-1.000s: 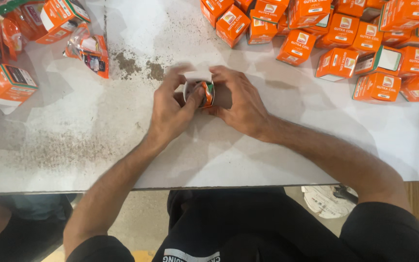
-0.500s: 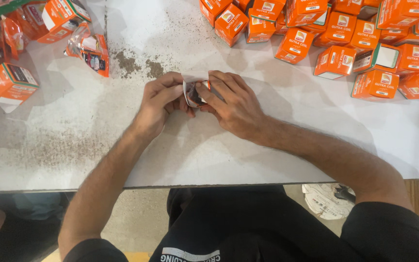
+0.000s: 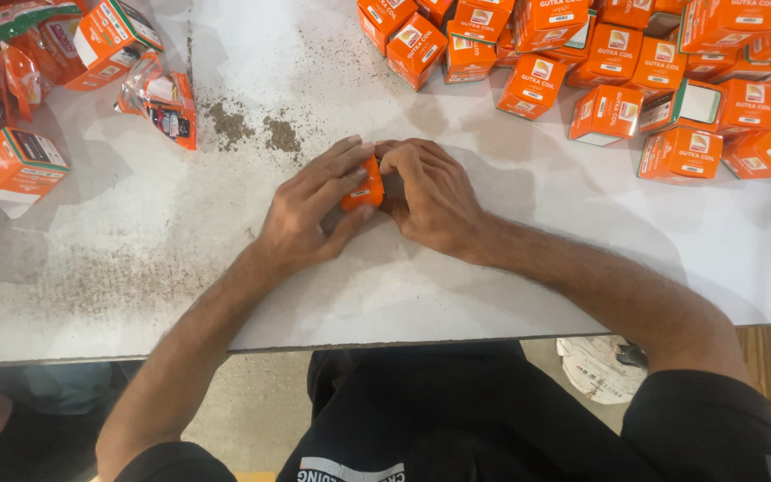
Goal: The person picks up a small plastic-wrapped item from a pile on the table, places it into a small orange cardboard box, folds the box flaps closed, and sets the packed box onto a growing stack of finished boxes, repeating this cycle.
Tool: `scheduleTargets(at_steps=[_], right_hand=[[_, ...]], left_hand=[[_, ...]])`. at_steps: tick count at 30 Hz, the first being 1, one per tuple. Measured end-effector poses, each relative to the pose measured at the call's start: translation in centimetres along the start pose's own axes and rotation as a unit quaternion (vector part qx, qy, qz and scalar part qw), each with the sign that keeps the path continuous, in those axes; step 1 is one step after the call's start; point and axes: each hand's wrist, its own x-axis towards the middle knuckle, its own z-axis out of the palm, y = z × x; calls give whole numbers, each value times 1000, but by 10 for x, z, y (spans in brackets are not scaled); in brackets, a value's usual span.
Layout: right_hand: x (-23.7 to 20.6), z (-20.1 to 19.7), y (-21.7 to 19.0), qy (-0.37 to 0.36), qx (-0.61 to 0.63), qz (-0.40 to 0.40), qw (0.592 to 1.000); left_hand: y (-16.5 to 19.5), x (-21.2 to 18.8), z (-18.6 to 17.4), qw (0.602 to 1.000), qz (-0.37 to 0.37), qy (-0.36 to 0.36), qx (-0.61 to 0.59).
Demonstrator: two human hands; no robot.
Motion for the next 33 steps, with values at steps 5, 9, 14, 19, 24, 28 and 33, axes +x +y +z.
scheduleTargets(at_steps=[5,9,14,19,24,28,33], right_hand=[[0,0,0,-8,4,-16,1000],[0,-1,2,0,4,-20,1000],[0,5,3,3,22,-57,998],[18,-10,15,123,-77,-146,979],[27,-17,21,216,-170,-171,946],[17,6,13,79,-117,-194,971],[14,14,19,89,-160,-196,963]], left_hand=[[-3,-1,5,1000,-10,17,15],[-3,-3,5,999,17,-4,28],[3,-10,-2,986,49,-53,148],[-33,-15,-50,985,14,34,167],[-122,-20,-141,914,-80,85,389],[-142,5,-162,922,-72,-22,380],[-41,44,-81,977,-157,48,136]])
